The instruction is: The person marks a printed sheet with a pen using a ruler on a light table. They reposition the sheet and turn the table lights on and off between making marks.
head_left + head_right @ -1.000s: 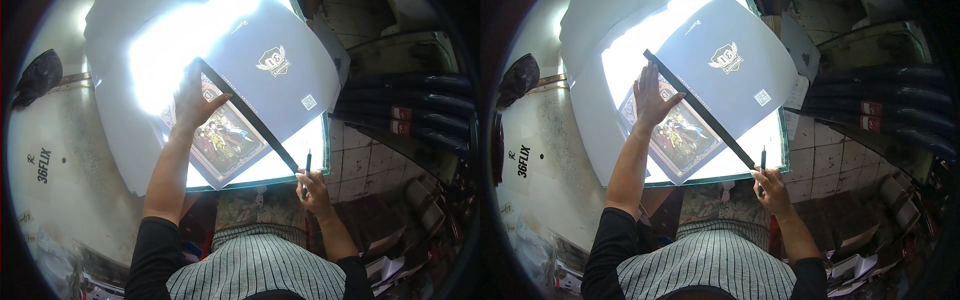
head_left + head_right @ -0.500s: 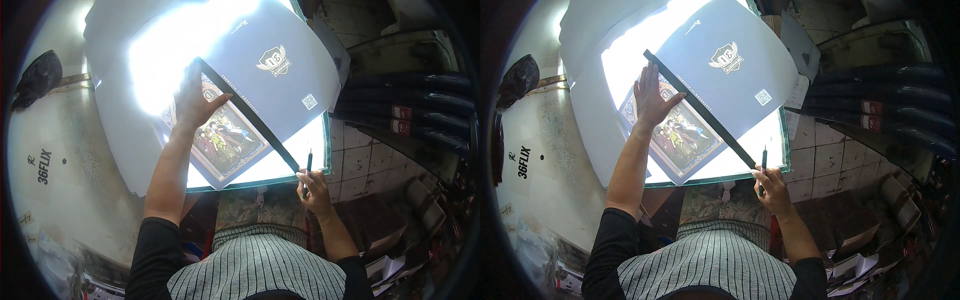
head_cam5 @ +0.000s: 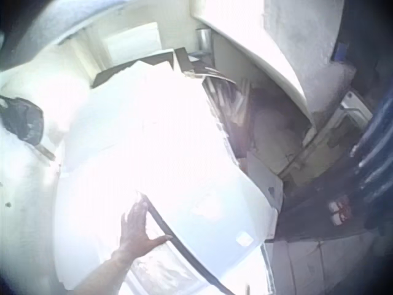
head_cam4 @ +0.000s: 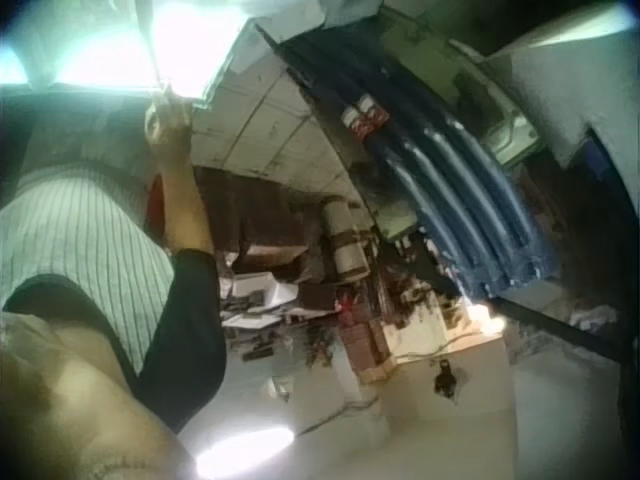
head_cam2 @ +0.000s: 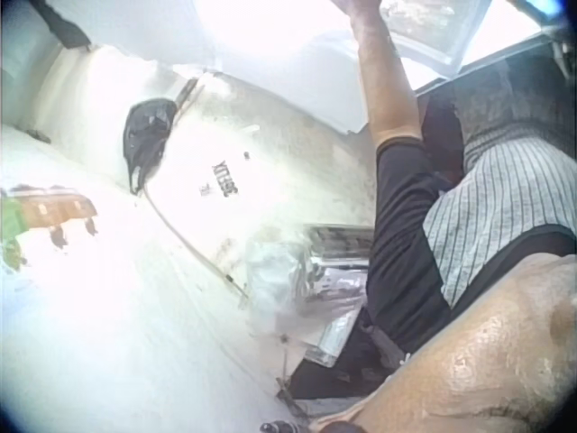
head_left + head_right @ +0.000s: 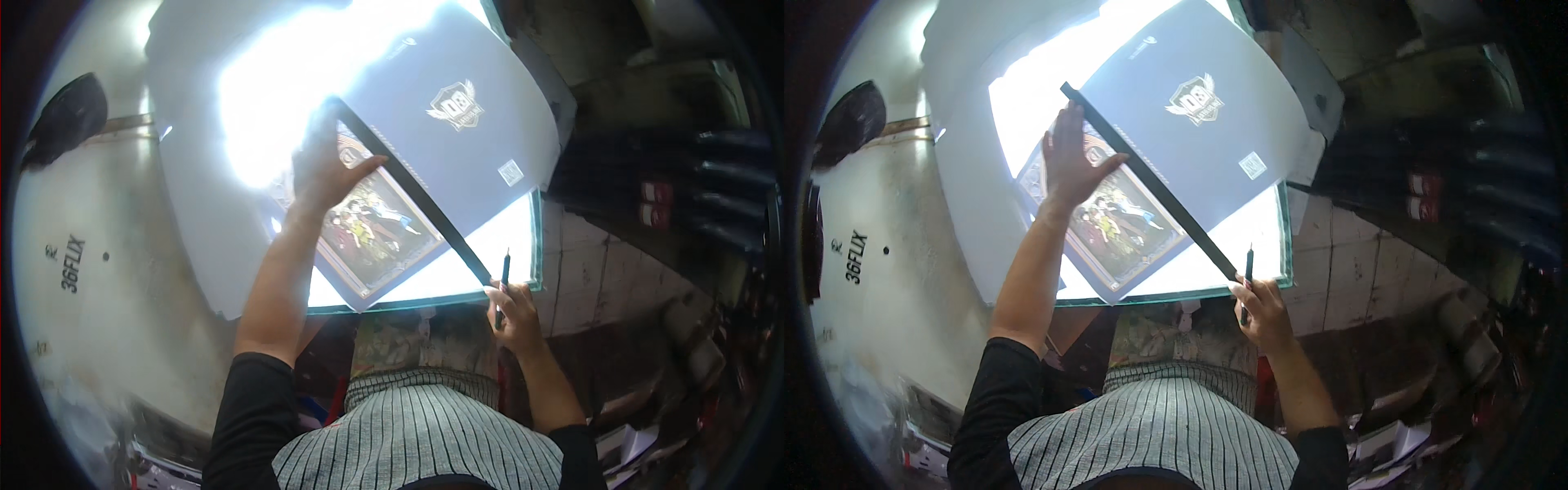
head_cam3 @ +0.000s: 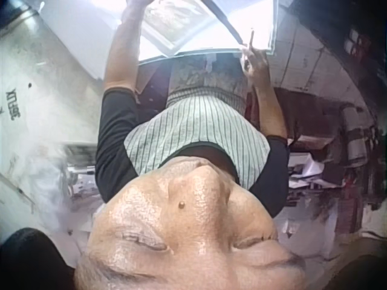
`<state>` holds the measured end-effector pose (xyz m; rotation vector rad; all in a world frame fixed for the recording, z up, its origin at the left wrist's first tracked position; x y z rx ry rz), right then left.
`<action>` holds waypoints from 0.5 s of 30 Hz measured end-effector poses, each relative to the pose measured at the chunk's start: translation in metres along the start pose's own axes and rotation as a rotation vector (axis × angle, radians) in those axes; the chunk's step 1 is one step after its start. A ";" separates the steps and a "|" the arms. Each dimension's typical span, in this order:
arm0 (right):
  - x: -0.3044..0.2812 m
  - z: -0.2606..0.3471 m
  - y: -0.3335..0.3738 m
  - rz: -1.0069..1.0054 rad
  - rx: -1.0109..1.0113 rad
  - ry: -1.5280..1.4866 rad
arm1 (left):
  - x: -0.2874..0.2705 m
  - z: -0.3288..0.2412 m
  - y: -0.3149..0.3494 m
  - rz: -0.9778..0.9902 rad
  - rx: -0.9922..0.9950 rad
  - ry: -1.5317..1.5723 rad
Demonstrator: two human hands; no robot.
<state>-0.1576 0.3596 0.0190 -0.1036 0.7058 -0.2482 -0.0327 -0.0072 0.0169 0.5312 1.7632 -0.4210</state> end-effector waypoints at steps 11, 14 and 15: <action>0.001 0.005 0.002 -0.006 -0.046 0.060 | 0.018 0.010 0.004 0.168 -0.095 -0.131; 0.002 0.004 0.001 0.004 -0.041 0.052 | 0.019 0.012 0.004 0.189 -0.109 -0.119; 0.001 0.005 0.000 0.000 -0.039 0.050 | 0.019 0.011 0.003 0.180 -0.104 -0.124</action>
Point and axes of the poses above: each hand's wrist, its own y-axis away from the middle knuckle, its own x-axis out of the palm, z = x × y, the point moved 8 cm from there along -y, towards the middle knuckle, and after that the axes turned 12 degrees about -x, right-handed, at the moved point
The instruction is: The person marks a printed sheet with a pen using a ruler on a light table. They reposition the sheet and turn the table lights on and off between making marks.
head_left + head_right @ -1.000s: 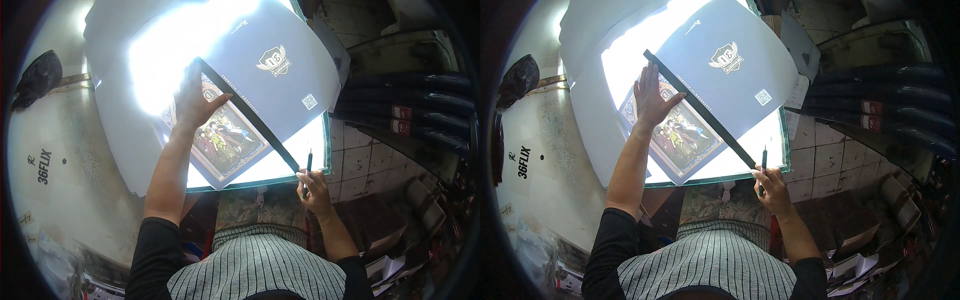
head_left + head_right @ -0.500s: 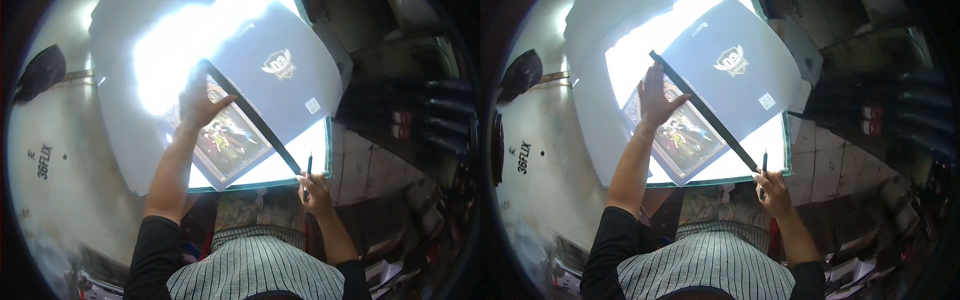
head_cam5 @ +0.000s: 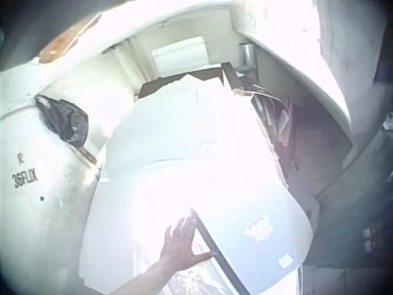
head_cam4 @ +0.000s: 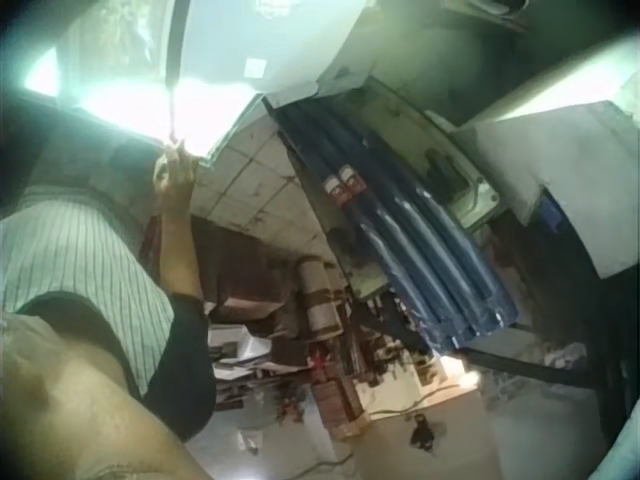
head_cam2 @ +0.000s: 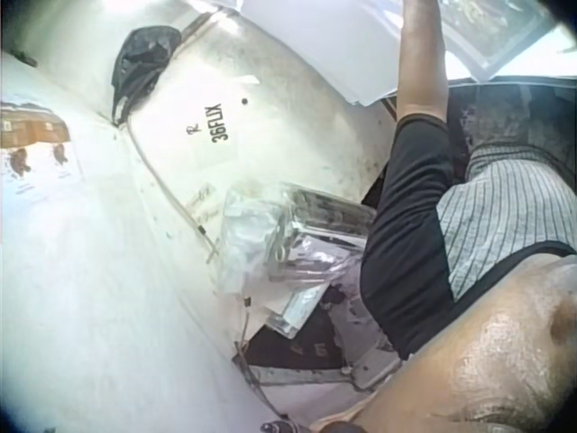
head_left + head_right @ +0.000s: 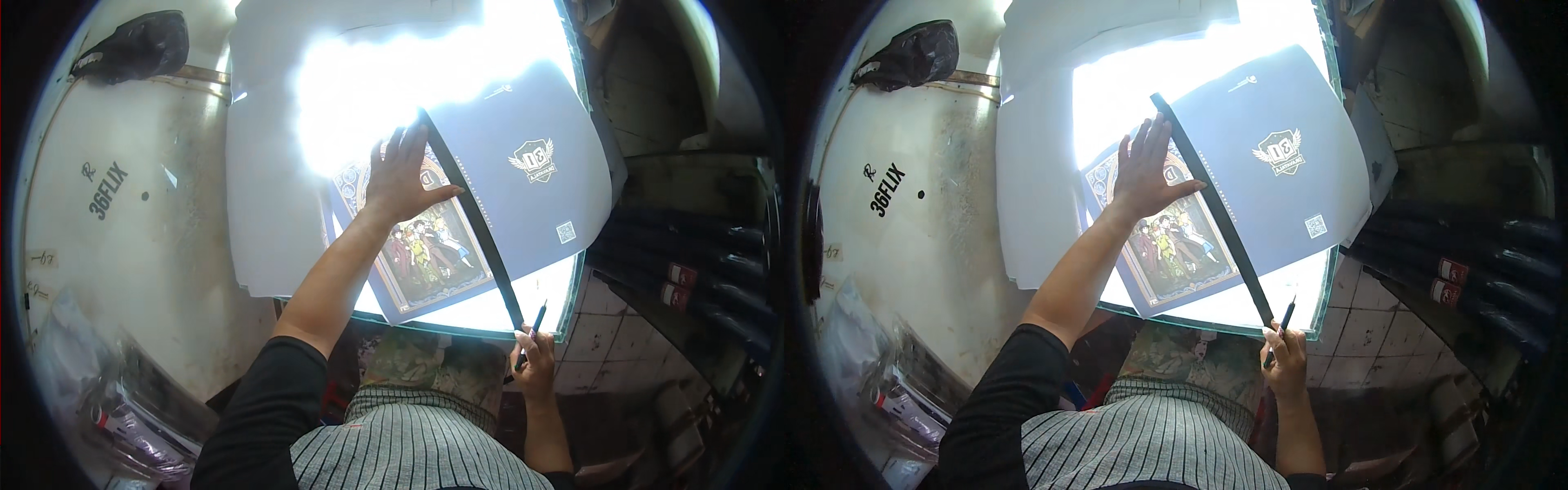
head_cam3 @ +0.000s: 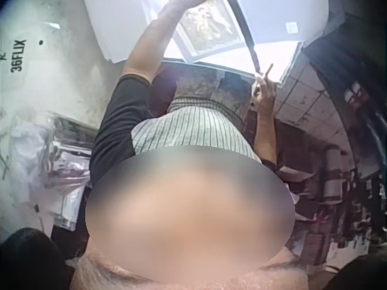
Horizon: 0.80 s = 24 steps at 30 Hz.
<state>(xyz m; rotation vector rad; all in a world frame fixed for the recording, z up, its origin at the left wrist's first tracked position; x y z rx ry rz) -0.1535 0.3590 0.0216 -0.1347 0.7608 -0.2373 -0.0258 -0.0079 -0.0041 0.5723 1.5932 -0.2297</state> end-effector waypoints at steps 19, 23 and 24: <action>0.001 -0.002 0.004 0.003 -0.007 0.014 | -0.006 -0.003 0.002 -0.029 0.029 0.043; 0.002 -0.001 0.004 -0.002 -0.007 0.004 | -0.002 0.000 0.002 -0.055 0.035 0.004; 0.002 0.000 0.003 0.002 -0.002 0.005 | -0.002 -0.001 0.002 -0.051 0.035 0.003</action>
Point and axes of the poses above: each hand's wrist, its own y-axis away from the middle knuckle, its own x-axis out of the palm, z = x × y, the point moved 8 cm from there along -y, towards the middle knuckle, and after that the axes turned 12 degrees about -x, right-handed, at the moved point
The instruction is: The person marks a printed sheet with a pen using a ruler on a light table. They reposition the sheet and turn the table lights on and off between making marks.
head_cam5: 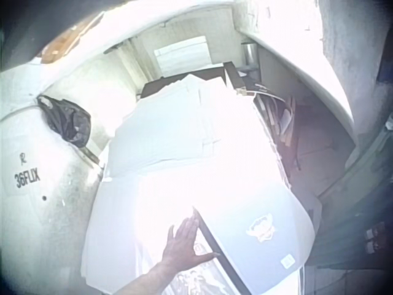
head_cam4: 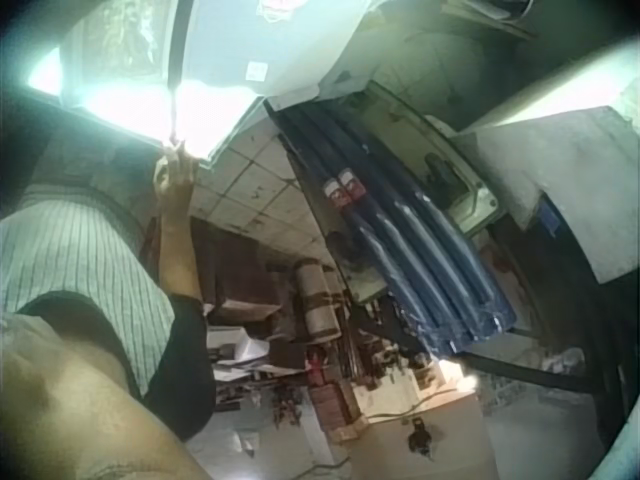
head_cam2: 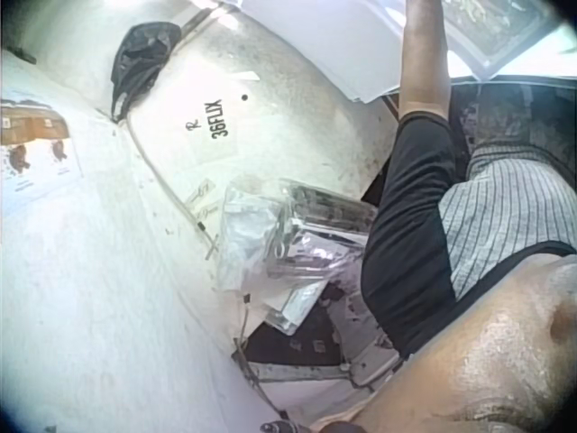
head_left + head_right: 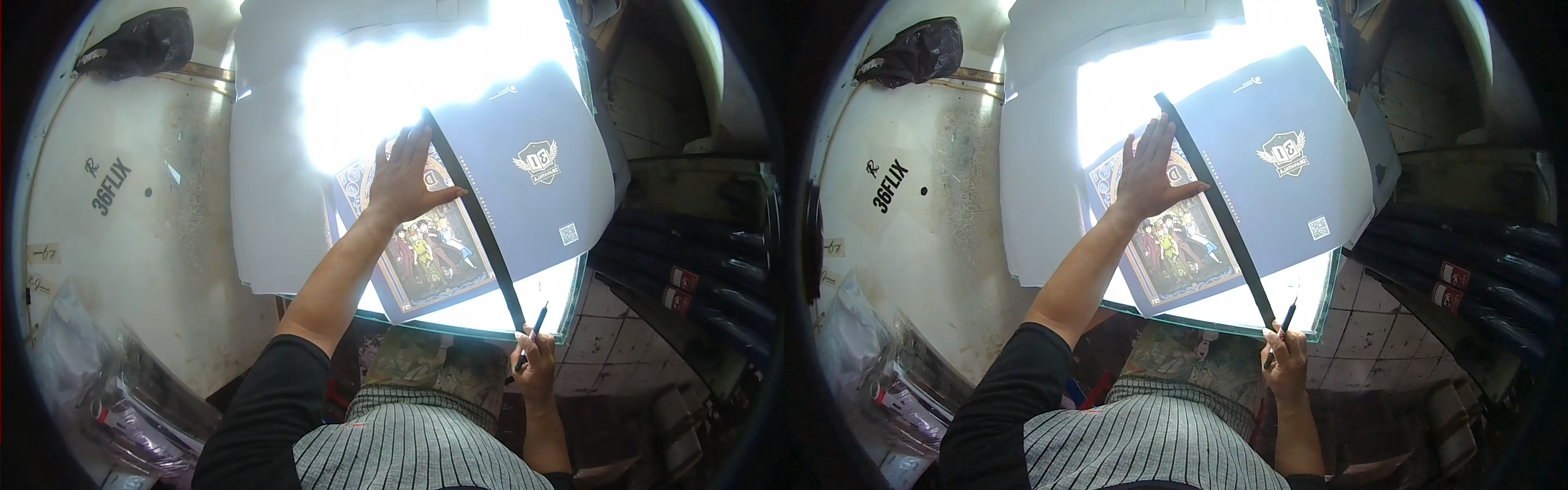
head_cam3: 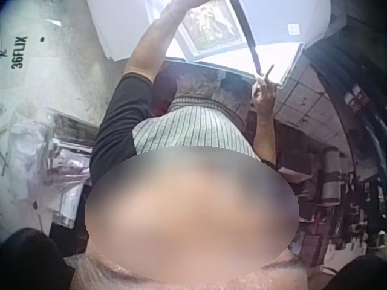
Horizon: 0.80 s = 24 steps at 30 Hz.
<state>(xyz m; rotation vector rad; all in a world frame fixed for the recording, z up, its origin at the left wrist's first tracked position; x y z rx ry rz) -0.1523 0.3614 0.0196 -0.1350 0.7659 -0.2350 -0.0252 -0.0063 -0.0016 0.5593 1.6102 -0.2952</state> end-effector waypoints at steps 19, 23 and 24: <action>0.002 -0.002 0.006 0.005 0.024 -0.002 | 0.005 -0.001 0.000 0.015 -0.008 -0.032; 0.003 0.000 0.000 0.018 0.024 -0.001 | 0.006 0.005 0.001 0.020 -0.019 -0.045; 0.001 0.000 0.001 0.009 0.020 0.006 | 0.003 0.001 0.000 0.015 -0.010 -0.029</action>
Point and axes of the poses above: each hand's wrist, its own y-axis away from the middle knuckle, its own x-axis out of the palm, z = x × y, the point moved 8 cm from there along -y, towards the middle knuckle, and after that the axes turned 12 degrees about -x, right-handed, at the moved point
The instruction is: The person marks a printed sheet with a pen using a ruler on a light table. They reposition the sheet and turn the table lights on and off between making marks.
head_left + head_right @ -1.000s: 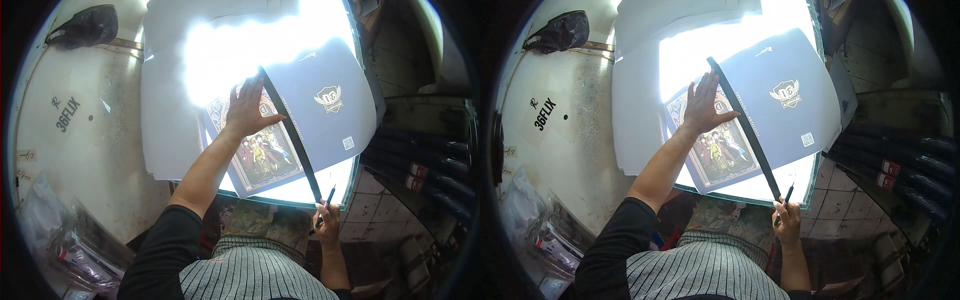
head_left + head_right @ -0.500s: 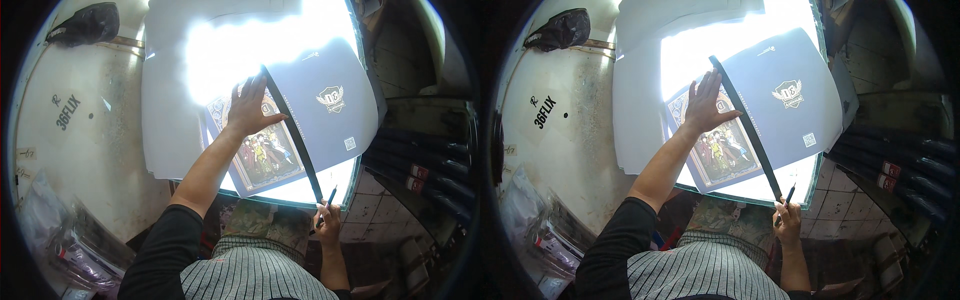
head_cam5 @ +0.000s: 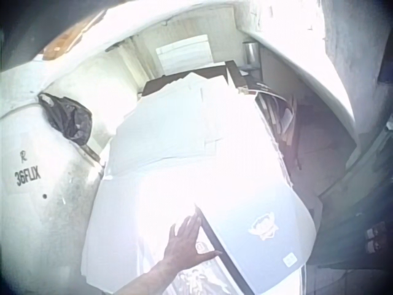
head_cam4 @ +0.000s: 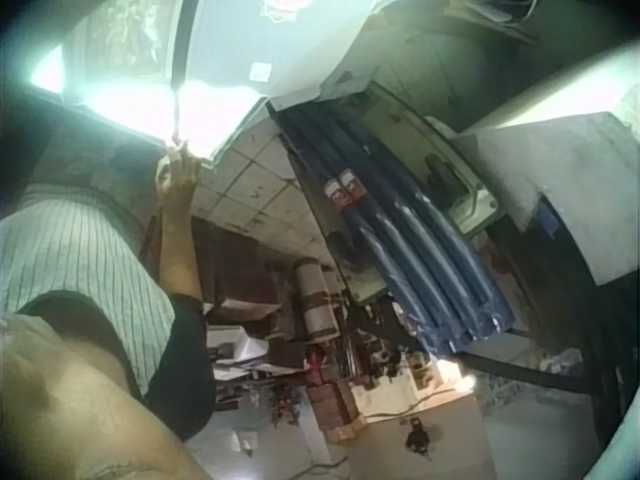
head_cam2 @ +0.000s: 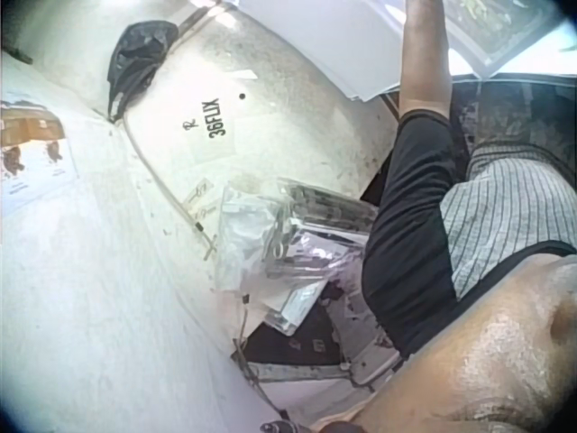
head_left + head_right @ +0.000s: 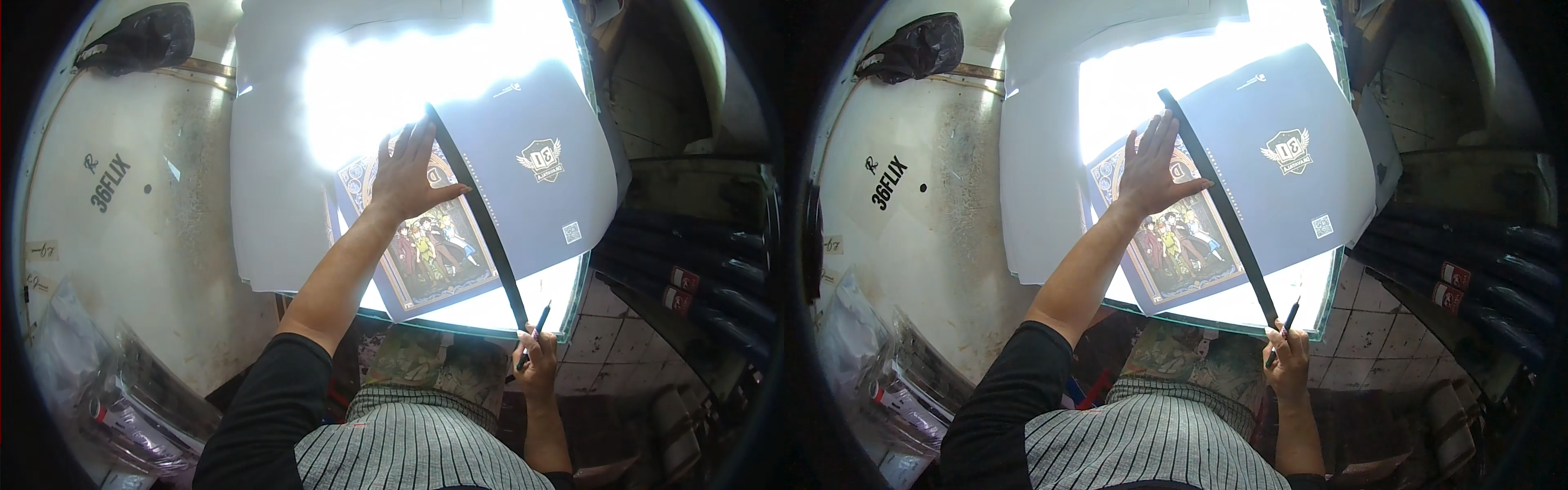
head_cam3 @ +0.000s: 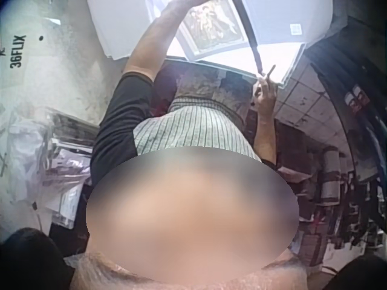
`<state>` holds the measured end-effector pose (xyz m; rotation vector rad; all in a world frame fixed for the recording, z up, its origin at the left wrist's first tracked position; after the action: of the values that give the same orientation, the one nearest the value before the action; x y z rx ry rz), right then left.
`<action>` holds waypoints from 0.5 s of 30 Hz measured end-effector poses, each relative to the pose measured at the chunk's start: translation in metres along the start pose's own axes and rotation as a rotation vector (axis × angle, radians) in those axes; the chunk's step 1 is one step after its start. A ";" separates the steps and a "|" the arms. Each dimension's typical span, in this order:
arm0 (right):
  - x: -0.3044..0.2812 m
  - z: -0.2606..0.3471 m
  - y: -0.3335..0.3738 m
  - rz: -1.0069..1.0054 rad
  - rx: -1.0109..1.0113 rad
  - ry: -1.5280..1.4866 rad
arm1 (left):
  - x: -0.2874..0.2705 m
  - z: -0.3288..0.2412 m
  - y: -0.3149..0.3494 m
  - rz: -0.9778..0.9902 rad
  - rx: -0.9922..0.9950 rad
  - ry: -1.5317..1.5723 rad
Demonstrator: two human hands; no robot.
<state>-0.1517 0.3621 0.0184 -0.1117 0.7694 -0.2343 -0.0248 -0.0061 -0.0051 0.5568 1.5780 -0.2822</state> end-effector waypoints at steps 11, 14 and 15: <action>-0.001 0.003 -0.002 -0.023 -0.029 0.010 | -0.004 0.000 0.002 -0.006 0.014 0.035; -0.001 0.002 0.000 -0.015 -0.012 0.020 | -0.002 -0.003 0.002 -0.044 0.040 0.044; -0.003 0.001 0.002 -0.021 -0.015 0.016 | 0.000 -0.004 0.001 -0.044 0.035 0.052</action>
<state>-0.1527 0.3647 0.0205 -0.1321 0.7861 -0.2502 -0.0278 -0.0032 -0.0043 0.5613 1.6397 -0.3310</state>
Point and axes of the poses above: each hand's wrist, its own y-axis away from the middle knuckle, its own x-axis out of the palm, z = x × y, the point moved 8 cm from there along -y, towards the middle knuckle, and after that the axes turned 12 degrees about -x, right-handed, at the moved point
